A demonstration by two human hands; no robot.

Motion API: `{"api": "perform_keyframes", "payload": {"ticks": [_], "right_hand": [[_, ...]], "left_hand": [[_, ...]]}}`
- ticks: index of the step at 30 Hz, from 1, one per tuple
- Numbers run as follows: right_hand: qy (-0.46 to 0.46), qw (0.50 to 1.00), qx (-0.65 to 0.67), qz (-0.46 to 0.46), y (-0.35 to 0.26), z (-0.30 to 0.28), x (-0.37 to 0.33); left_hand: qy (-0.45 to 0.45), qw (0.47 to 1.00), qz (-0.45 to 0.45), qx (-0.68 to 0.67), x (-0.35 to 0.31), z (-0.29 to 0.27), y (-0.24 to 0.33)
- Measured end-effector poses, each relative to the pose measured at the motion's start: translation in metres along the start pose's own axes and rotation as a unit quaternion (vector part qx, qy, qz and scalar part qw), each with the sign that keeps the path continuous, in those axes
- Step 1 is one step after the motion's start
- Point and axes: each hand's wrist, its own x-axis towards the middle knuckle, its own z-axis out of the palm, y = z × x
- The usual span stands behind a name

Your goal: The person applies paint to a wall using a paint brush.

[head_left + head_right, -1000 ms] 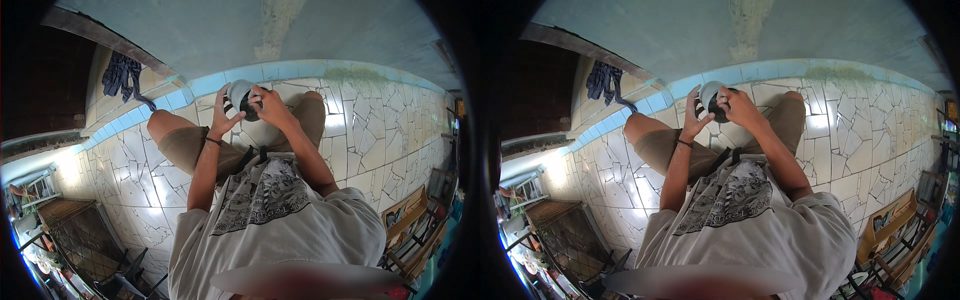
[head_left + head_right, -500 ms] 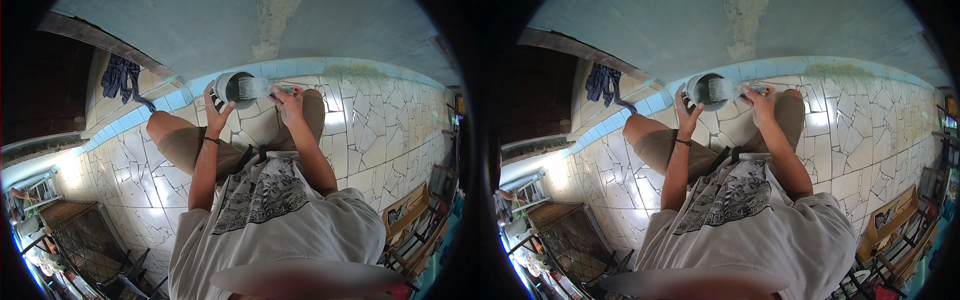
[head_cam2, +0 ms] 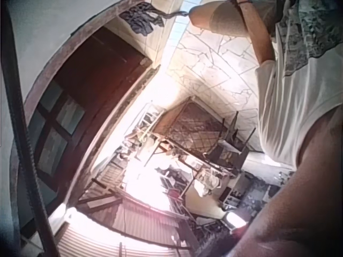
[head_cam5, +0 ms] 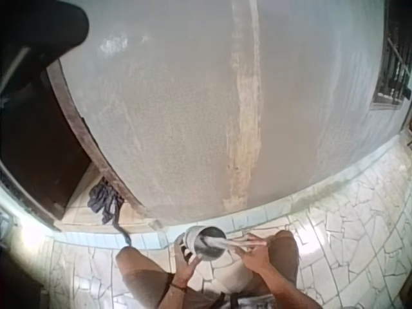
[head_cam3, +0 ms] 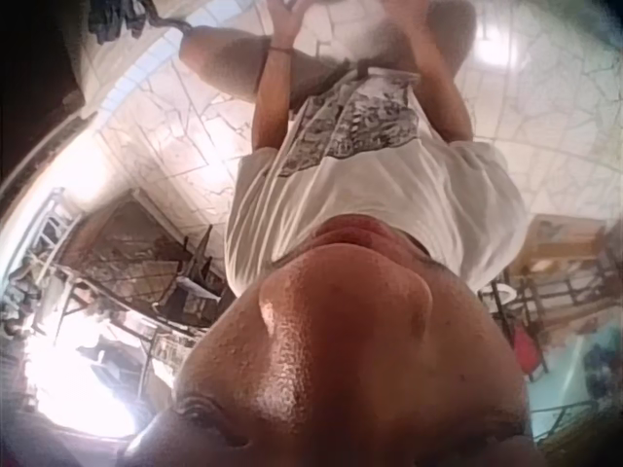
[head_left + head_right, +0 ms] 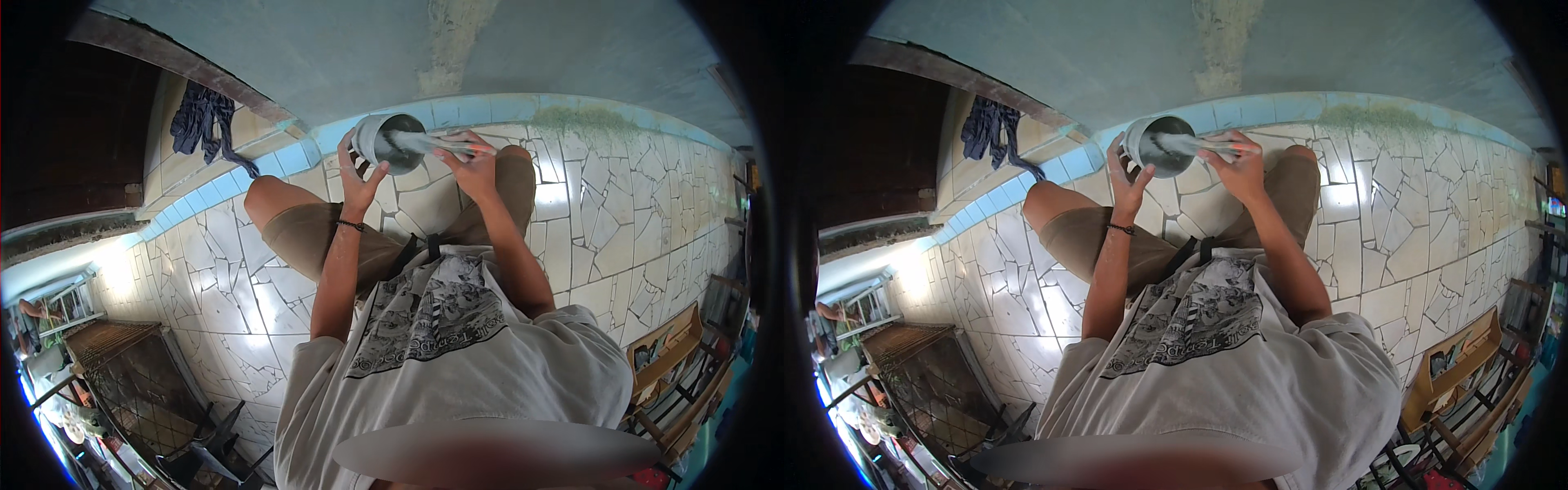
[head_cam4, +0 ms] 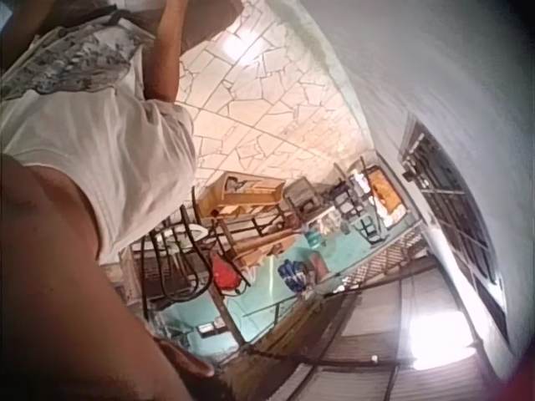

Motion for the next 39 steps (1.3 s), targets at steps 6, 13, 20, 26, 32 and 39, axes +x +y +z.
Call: {"api": "perform_keyframes", "payload": {"ticks": [6,13,20,26,32,39], "right_hand": [[-0.288,0.911,-0.213,-0.203,-0.028,0.026,0.035],[-0.335,0.817,-0.384,-0.270,-0.005,0.048,0.033],[-0.328,0.793,-0.398,-0.324,0.016,0.038,0.028],[-0.298,0.830,-0.334,-0.334,0.016,0.026,0.027],[-0.075,0.973,-0.112,-0.190,0.029,0.025,0.001],[0.170,0.897,0.320,0.255,0.051,0.011,-0.014]], "left_hand": [[-0.026,0.999,0.042,-0.018,0.002,0.004,0.002],[-0.027,0.998,0.056,0.026,-0.002,-0.003,-0.011],[-0.032,0.999,0.040,0.003,0.001,-0.005,-0.003],[-0.012,0.999,0.052,0.005,0.002,0.000,0.002],[0.037,0.999,0.038,0.013,0.003,0.001,0.002],[0.025,0.999,0.018,0.015,-0.001,-0.002,-0.002]]}}
